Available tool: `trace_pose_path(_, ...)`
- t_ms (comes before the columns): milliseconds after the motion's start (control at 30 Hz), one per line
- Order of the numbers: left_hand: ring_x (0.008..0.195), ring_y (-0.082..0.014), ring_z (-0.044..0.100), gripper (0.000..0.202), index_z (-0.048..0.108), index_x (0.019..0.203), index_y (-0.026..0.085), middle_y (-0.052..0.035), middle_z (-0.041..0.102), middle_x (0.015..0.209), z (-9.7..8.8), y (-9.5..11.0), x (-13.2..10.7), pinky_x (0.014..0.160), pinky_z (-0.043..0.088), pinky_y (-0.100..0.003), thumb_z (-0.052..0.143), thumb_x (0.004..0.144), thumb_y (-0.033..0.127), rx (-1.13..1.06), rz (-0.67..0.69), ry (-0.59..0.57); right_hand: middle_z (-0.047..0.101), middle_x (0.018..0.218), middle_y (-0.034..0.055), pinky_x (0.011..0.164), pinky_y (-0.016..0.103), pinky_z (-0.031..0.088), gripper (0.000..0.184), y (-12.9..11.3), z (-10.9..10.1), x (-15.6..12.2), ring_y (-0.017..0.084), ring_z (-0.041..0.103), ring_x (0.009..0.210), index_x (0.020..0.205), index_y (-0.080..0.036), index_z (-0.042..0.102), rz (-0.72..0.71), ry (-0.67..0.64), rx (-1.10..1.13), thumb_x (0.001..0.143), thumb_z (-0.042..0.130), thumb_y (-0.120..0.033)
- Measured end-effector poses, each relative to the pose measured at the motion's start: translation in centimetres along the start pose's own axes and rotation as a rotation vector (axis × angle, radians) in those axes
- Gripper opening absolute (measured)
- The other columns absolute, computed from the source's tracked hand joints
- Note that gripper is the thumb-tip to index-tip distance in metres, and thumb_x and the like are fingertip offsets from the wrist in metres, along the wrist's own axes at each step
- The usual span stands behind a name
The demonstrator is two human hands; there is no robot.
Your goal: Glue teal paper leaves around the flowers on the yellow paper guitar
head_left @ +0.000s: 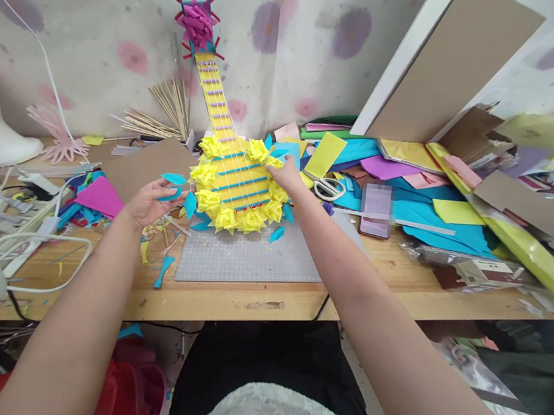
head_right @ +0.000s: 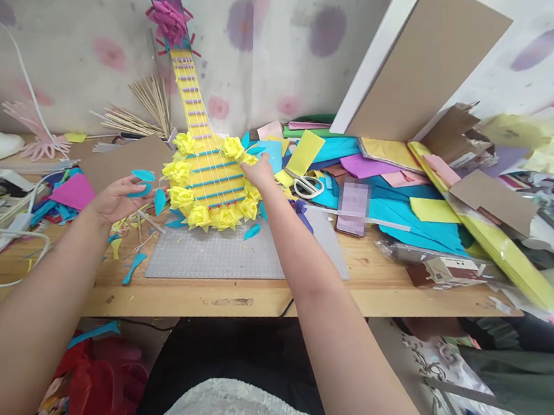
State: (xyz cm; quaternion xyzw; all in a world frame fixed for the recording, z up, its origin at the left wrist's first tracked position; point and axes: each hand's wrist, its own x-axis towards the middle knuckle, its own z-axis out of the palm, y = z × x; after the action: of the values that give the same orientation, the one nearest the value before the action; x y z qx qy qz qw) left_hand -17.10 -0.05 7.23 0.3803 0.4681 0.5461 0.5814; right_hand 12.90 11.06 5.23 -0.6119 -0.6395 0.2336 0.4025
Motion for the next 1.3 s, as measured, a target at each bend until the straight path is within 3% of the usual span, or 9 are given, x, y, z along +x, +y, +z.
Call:
trace_pose_path(67, 0.087, -0.0259, 0.069, 0.021, 0.064, 0.084, 0.014, -0.0051, 0.066, 0.071, -0.5, -0.1, 0.3, 0.094, 0.049, -0.045, 0.056, 0.069, 0.001, 0.006, -0.025, 0.002, 0.05, 0.122, 0.0232, 0.097, 0.054, 0.035, 0.065, -1.0, -0.1, -1.1, 0.036, 0.045, 0.119, 0.128, -0.012, 0.037, -0.011, 0.094, -0.076, 0.074, 0.062, -0.037)
trace_pose_path(167, 0.088, -0.0257, 0.068, 0.021, 0.064, 0.081, 0.017, -0.0038, 0.064, 0.069, -1.0, -0.2, 0.7, 0.091, 0.052, -0.044, 0.059, 0.065, 0.004, -0.01, -0.059, 0.013, 0.046, 0.129, 0.0186, 0.103, 0.052, 0.028, 0.049, -3.0, 0.2, -4.0, 0.033, 0.035, 0.127, 0.127, -0.017, 0.041, -0.299, 0.185, -0.133, 0.081, 0.051, -0.031)
trace_pose_path(300, 0.097, -0.0297, 0.066, 0.024, 0.065, 0.078, 0.019, -0.0054, 0.064, 0.069, -1.5, -0.5, 1.1, 0.091, 0.053, -0.046, 0.061, 0.058, 0.007, -0.067, -0.079, -0.007, 0.052, 0.121, 0.0138, 0.101, 0.043, 0.033, 0.036, -5.0, 2.3, -8.3, 0.027, 0.044, 0.117, 0.118, -0.019, 0.05, -0.569, -0.016, -0.143, 0.083, 0.047, -0.025)
trace_pose_path(433, 0.104, -0.034, 0.062, 0.026, 0.065, 0.08, 0.02, -0.0053, 0.06, 0.063, -1.6, -0.6, 0.9, 0.095, 0.049, -0.054, 0.062, 0.056, 0.011, -0.127, -0.072, -0.026, 0.053, 0.114, 0.0126, 0.097, 0.042, 0.035, 0.031, -6.0, 4.8, -10.3, 0.026, 0.046, 0.11, 0.111, -0.019, 0.056, -0.629, -0.14, -0.157, 0.082, 0.05, -0.028)
trace_pose_path(733, 0.107, -0.0325, 0.062, 0.021, 0.063, 0.077, 0.02, -0.0035, 0.061, 0.061, -2.6, -1.6, 0.2, 0.094, 0.05, -0.052, 0.064, 0.058, 0.012, -0.21, -0.026, 0.048, 0.051, 0.111, 0.0124, 0.095, 0.04, 0.035, 0.036, -6.9, 7.1, -10.1, 0.026, 0.041, 0.107, 0.108, -0.017, 0.06, -0.598, -0.209, -0.25, 0.08, 0.059, -0.039)
trace_pose_path(967, 0.083, -0.0209, 0.069, 0.018, 0.064, 0.078, 0.018, -0.0065, 0.07, 0.082, -4.7, -2.0, -0.3, 0.072, 0.057, -0.031, 0.067, 0.063, 0.008, -0.062, -0.088, 0.069, 0.053, 0.108, 0.0112, 0.093, 0.041, 0.035, 0.031, -6.2, 7.2, -9.3, 0.026, 0.043, 0.105, 0.106, -0.02, 0.061, -0.651, -0.199, -0.231, 0.081, 0.057, -0.038)
trace_pose_path(1100, 0.075, -0.0149, 0.068, 0.016, 0.063, 0.078, 0.017, -0.0025, 0.069, 0.077, -5.4, -1.1, -0.7, 0.072, 0.057, -0.027, 0.063, 0.068, 0.005, -0.184, 0.012, 0.226, 0.054, 0.107, 0.0111, 0.092, 0.039, 0.035, 0.031, -7.2, 7.6, -8.5, 0.025, 0.044, 0.103, 0.104, -0.018, 0.063, -0.732, -0.231, -0.291, 0.083, 0.054, -0.04)
trace_pose_path(1300, 0.075, -0.0063, 0.065, 0.014, 0.056, 0.078, 0.017, 0.0025, 0.067, 0.071, -6.0, 0.1, -1.3, 0.083, 0.053, -0.021, 0.052, 0.082, 0.004, -0.472, 0.088, 0.531, 0.05, 0.128, 0.0113, 0.105, 0.048, 0.025, 0.032, -8.4, 9.4, -7.4, 0.031, 0.033, 0.127, 0.102, -0.019, 0.067, -1.005, -0.257, -0.483, 0.08, 0.059, -0.042)
